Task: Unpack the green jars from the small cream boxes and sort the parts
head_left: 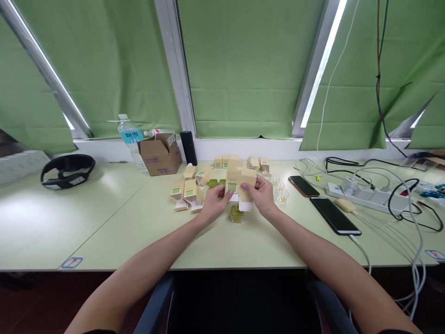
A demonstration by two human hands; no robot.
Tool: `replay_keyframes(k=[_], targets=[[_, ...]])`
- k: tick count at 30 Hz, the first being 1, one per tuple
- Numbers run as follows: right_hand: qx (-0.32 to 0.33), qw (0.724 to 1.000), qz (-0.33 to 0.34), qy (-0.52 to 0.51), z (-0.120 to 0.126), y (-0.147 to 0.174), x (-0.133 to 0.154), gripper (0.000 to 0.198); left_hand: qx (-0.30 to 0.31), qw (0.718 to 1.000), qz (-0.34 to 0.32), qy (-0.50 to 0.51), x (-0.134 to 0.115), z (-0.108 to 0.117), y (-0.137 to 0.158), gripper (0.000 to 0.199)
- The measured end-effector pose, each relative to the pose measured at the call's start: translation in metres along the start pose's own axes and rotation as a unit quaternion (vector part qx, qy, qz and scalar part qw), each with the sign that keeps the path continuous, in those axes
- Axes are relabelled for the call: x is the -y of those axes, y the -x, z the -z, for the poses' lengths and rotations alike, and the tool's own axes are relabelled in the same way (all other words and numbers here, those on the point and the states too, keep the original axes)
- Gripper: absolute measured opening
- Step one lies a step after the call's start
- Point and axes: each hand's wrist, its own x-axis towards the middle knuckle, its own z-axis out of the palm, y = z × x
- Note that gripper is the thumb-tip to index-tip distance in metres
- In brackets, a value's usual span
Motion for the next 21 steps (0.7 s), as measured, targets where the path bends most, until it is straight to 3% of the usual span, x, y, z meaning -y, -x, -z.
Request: replay_keyframes(k=[12,15,18,21], targets=[[0.023,0.999,-0.048,0.002,-0.004,0.005,-0.001,0.05,-0.02,0.999,0.047,-0.003,0.001,0.007,-0.004,0.041],[0.027,0.999,-0.039,0.011,-0.002,0.006,-0.002,0.054,-0.05,0.998,0.047,-0.014,0.001,0.011,-0.008,0.041],[-0.006,0.999,-0.02,0.045,0.002,0.006,-0.004,0.052,-0.095,0.992,0.051,-0.067,-0.004,0.026,-0.019,0.043],[-0.026,0.997,0.003,0.07,0.005,0.004,-0.005,0.047,-0.117,0.984,0.074,-0.115,-0.012,0.059,-0.034,0.043]])
